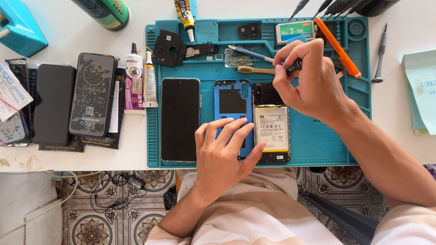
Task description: The person works on a disassembled smartphone on a repair mat, unscrewing components with a screwdriver, applying adhesive from a glue tube onto the phone battery, and pressing the battery into the phone body. They then pick up the screwdriver again and continue fastening screws on the device.
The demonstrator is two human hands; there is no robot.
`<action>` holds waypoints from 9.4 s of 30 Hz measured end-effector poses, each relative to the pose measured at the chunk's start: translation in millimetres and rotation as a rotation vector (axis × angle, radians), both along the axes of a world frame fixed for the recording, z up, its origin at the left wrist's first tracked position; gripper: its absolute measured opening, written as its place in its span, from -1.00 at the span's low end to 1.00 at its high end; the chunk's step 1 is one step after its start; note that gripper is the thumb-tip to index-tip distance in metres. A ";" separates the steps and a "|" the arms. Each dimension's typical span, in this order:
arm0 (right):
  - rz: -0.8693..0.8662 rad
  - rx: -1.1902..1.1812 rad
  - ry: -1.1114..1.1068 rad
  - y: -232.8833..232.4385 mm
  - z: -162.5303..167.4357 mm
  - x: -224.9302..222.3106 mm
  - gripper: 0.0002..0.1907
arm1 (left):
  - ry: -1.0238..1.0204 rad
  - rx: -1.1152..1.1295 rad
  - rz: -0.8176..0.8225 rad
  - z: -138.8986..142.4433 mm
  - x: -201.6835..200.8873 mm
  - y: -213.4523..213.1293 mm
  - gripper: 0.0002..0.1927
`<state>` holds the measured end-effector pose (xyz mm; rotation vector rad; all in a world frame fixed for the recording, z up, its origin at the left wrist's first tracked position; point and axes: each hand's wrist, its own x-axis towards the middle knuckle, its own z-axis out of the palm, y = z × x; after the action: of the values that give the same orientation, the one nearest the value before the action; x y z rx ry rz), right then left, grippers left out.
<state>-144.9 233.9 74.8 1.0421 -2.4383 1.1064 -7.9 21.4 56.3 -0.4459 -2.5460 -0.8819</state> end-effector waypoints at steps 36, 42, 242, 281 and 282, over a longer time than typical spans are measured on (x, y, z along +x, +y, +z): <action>-0.011 0.035 0.045 7.9 0.6 1.6 -0.63 | 0.001 0.001 0.010 -1.0 -0.2 0.6 -0.61; -0.017 0.046 0.047 7.0 1.9 1.8 -0.64 | -0.002 -0.002 0.007 -0.9 -0.1 0.2 -0.61; -0.056 0.233 -0.451 56.3 -138.5 187.8 -0.72 | 0.019 0.079 0.007 4.4 -5.7 2.8 -0.88; 0.089 0.440 -0.261 -23.9 34.4 9.1 -0.76 | -0.090 0.760 -0.131 4.0 -9.1 -11.3 -0.77; 0.096 0.459 -0.298 -23.9 35.1 2.5 -0.78 | -0.133 0.757 -0.119 4.6 -10.0 -12.1 -0.77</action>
<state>-142.4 210.1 109.9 1.2038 -3.0040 0.7883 -17.9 9.3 61.0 -0.2992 -2.0786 -1.8513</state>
